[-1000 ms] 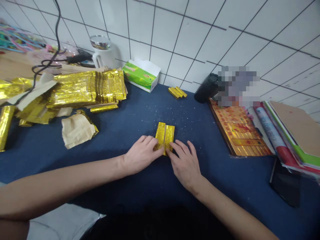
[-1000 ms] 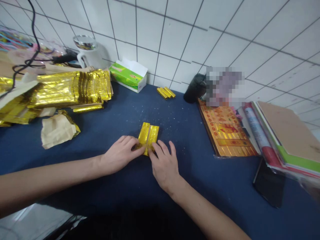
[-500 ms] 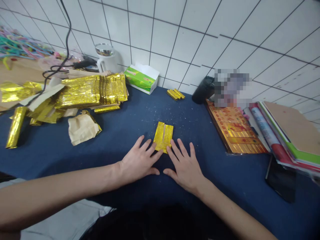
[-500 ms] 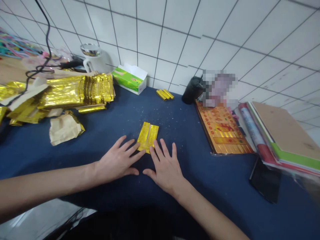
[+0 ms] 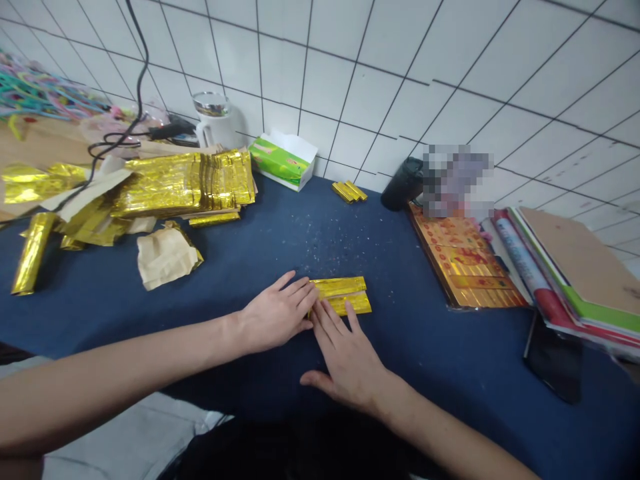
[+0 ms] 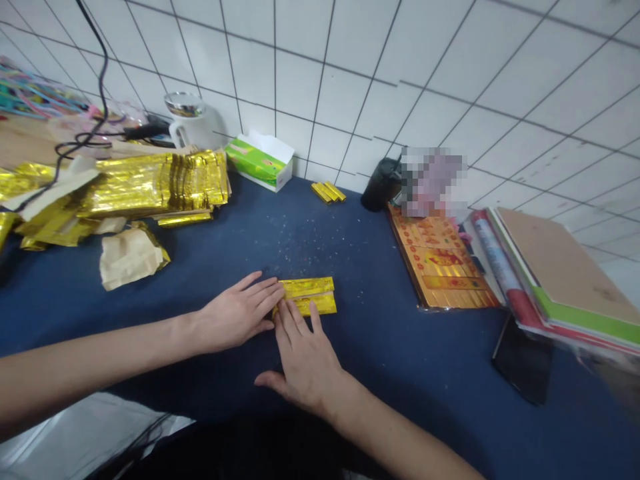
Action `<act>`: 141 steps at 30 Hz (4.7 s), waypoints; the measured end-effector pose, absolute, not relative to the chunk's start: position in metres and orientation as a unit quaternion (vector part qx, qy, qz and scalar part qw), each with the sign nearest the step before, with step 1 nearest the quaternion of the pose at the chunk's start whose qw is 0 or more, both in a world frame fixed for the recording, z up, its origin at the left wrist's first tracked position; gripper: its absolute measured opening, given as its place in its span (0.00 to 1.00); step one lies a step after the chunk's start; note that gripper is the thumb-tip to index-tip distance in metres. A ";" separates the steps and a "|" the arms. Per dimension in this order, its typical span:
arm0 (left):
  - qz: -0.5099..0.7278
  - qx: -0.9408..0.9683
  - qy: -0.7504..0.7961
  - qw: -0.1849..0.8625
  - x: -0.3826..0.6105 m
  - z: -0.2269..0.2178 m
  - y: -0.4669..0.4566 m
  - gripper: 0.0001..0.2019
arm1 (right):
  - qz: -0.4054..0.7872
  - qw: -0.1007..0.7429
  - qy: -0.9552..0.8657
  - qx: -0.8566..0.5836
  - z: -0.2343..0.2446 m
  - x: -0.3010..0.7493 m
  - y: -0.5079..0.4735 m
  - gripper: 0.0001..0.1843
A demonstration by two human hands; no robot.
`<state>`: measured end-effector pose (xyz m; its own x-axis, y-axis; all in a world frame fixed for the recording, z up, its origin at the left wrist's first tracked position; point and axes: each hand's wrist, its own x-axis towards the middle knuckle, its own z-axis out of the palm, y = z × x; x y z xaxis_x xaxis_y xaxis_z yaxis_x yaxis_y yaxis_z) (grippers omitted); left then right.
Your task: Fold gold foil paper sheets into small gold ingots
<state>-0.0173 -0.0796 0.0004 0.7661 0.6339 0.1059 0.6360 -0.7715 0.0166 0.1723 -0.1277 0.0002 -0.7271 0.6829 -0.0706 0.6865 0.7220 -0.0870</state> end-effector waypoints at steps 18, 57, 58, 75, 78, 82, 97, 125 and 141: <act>-0.036 -0.937 -0.343 -0.065 -0.025 -0.009 -0.084 0.45 | -0.149 0.048 0.931 0.331 0.018 0.190 -0.112 0.37; -0.058 -0.941 -0.333 -0.028 -0.028 -0.011 -0.096 0.42 | -0.083 0.046 0.925 0.368 0.002 0.175 -0.085 0.45; -0.060 -0.941 -0.332 -0.017 -0.028 -0.011 -0.099 0.41 | -0.082 0.043 0.925 0.368 0.002 0.175 -0.085 0.44; -0.039 -0.948 -0.313 0.047 -0.043 0.015 -0.050 0.17 | -0.021 0.055 0.898 0.436 0.024 0.182 -0.074 0.39; -0.030 -0.948 -0.313 0.053 -0.042 0.015 -0.037 0.17 | 0.013 0.038 0.893 0.448 0.019 0.183 -0.081 0.38; -0.032 -0.949 -0.311 0.044 -0.037 0.012 -0.034 0.19 | 0.020 0.022 0.902 0.431 0.016 0.186 -0.082 0.36; -0.068 -0.950 -0.304 0.008 -0.034 -0.002 -0.051 0.16 | 0.003 0.015 0.906 0.424 0.010 0.200 -0.076 0.24; -0.060 -0.962 -0.267 0.007 -0.026 -0.004 -0.060 0.20 | 0.033 -0.089 0.932 0.350 0.000 0.203 -0.097 0.18; -0.059 -0.962 -0.263 -0.045 -0.032 -0.006 -0.063 0.22 | 0.024 -0.048 0.923 0.382 0.007 0.204 -0.072 0.20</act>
<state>-0.0317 -0.0627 -0.0056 0.8543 0.5117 0.0909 0.5011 -0.8574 0.1173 0.2037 -0.0715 0.0067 -0.7039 0.7021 0.1074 0.7067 0.7075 0.0069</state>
